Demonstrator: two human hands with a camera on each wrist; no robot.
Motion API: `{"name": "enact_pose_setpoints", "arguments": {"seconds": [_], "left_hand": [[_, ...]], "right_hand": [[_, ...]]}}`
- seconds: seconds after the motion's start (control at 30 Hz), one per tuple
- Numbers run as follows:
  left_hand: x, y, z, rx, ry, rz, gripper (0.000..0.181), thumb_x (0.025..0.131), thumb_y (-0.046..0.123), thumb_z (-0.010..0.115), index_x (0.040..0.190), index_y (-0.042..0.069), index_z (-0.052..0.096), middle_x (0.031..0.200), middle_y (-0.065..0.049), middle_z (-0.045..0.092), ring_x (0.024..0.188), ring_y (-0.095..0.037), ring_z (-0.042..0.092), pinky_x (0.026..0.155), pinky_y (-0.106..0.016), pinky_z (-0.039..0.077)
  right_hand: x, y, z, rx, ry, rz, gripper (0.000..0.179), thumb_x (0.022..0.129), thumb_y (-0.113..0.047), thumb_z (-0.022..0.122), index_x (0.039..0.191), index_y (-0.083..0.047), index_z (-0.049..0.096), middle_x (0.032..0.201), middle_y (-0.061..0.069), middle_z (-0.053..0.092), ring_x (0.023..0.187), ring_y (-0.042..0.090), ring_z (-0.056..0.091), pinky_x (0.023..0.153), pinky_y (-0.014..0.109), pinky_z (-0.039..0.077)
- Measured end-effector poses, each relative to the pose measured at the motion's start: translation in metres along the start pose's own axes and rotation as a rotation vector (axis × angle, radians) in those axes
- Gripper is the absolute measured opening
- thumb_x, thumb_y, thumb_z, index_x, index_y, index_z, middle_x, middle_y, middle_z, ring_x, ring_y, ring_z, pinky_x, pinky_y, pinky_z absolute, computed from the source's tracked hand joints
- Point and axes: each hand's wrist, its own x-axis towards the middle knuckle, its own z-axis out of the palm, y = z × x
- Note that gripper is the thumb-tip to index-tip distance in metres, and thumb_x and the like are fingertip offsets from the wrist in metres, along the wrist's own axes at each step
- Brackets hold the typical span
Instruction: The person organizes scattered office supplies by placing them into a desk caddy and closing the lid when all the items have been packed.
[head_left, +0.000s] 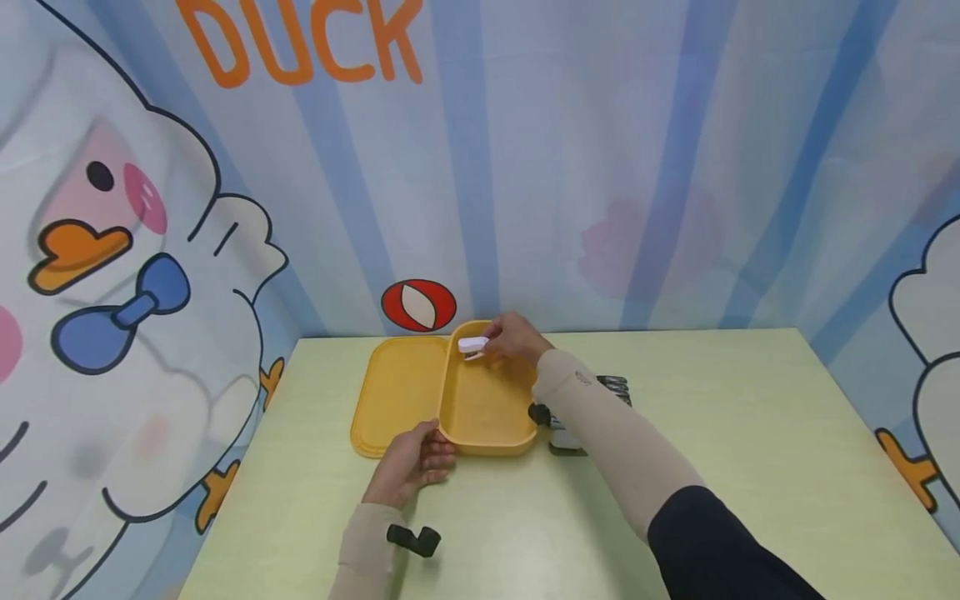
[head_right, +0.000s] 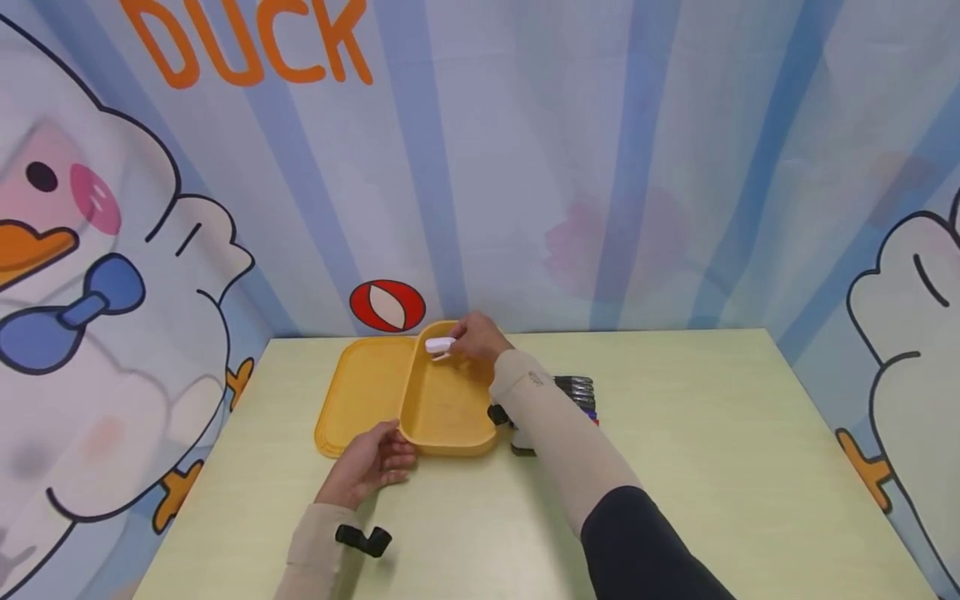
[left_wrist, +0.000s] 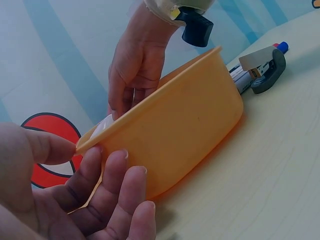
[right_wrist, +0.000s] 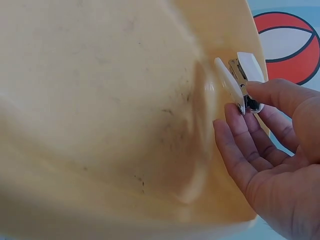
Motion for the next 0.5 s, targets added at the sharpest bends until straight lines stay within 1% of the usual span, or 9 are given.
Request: {"name": "enact_pose_setpoints", "arguments": {"seconds": [0.1, 0.23, 0.37, 0.5], "left_hand": [[0.0, -0.0006, -0.0006, 0.002, -0.004, 0.002, 0.035, 0.096, 0.04, 0.052, 0.096, 0.005, 0.059, 0.087, -0.007, 0.068, 0.074, -0.018, 0.066, 0.065, -0.033, 0.053], [-0.0004, -0.001, -0.0009, 0.005, -0.004, 0.002, 0.036, 0.096, 0.04, 0.052, 0.096, 0.005, 0.059, 0.087, -0.007, 0.068, 0.075, -0.018, 0.066, 0.065, -0.033, 0.054], [-0.0013, 0.0002, -0.0008, 0.007, -0.001, 0.001, 0.036, 0.096, 0.04, 0.052, 0.098, 0.005, 0.059, 0.087, -0.007, 0.068, 0.075, -0.018, 0.067, 0.066, -0.034, 0.054], [-0.0015, 0.0011, -0.0008, 0.005, -0.008, 0.001, 0.037, 0.096, 0.04, 0.052, 0.099, 0.004, 0.059, 0.087, -0.007, 0.068, 0.075, -0.018, 0.067, 0.066, -0.034, 0.054]], "right_hand": [[0.0022, 0.0016, 0.0023, -0.019, 0.005, 0.016, 0.026, 0.084, -0.004, 0.07, 0.109, 0.001, 0.068, 0.101, 0.01, 0.067, 0.093, 0.028, 0.061, 0.083, 0.04, 0.053], [0.0009, 0.0016, 0.0049, -0.039, 0.006, 0.023, 0.025, 0.084, -0.005, 0.07, 0.109, 0.0, 0.068, 0.1, 0.009, 0.067, 0.093, 0.028, 0.062, 0.081, 0.036, 0.053], [0.0008, 0.0013, 0.006, -0.063, 0.01, 0.014, 0.022, 0.083, -0.005, 0.071, 0.105, -0.002, 0.07, 0.098, 0.008, 0.068, 0.092, 0.027, 0.062, 0.071, 0.029, 0.051], [0.004, 0.0016, 0.0068, -0.083, 0.018, 0.042, 0.021, 0.082, -0.008, 0.073, 0.103, -0.007, 0.071, 0.097, 0.006, 0.068, 0.085, 0.022, 0.061, 0.065, 0.025, 0.049]]}}
